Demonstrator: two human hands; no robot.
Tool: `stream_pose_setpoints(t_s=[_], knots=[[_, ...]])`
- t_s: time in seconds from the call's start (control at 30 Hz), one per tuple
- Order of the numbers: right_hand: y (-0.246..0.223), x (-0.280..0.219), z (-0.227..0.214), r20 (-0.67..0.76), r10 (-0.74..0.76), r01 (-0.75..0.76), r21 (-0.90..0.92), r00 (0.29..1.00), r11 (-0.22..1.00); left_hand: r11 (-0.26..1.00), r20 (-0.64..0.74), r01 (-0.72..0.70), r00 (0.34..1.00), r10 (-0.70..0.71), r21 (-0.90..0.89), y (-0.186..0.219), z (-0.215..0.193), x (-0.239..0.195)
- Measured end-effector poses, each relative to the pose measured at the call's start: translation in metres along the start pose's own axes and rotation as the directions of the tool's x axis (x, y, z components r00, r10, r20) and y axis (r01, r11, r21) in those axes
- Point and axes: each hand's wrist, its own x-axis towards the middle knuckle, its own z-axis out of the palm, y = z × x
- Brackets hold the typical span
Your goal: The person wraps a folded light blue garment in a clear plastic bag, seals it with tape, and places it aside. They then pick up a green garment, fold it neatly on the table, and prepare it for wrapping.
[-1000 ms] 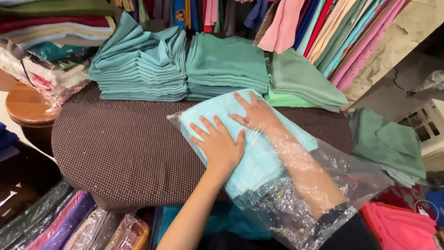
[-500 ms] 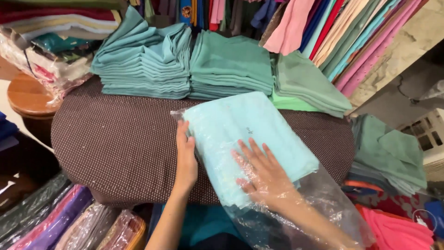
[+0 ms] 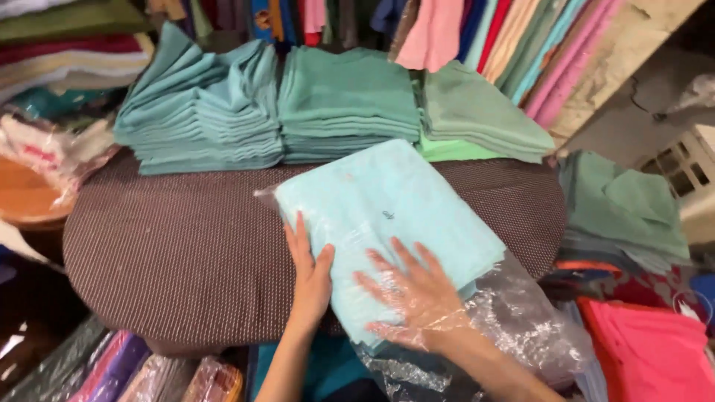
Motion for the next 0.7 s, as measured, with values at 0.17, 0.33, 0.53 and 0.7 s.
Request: stream_pose_setpoints(t_s=[0.17, 0.33, 0.53, 0.7], knots=[[0.043, -0.081, -0.008, -0.094, 0.583, -0.580, 0.061, 0.807, 0.812, 0.985, 0.074, 0.130, 0.988, -0.139, 0.114, 0.006, -0.005, -0.001], [0.054, -0.134, 0.003, 0.443, 0.619, -0.755, 0.268, 0.649, 0.599, 0.987, 0.082, 0.094, 0.991, -0.105, 0.132, -0.010, -0.015, 0.003], [0.014, -0.101, -0.117, 0.452, 0.803, -0.921, 0.221, 0.388, 0.321, 0.992, 0.129, 0.101, 0.986, -0.109, 0.073, -0.008, -0.027, 0.049], [-0.035, -0.374, 0.090, 0.863, 0.434, -0.418, 0.505, 0.260, -0.755, 0.941, 0.164, -0.078, 0.986, 0.024, 0.329, 0.027, -0.038, 0.056]])
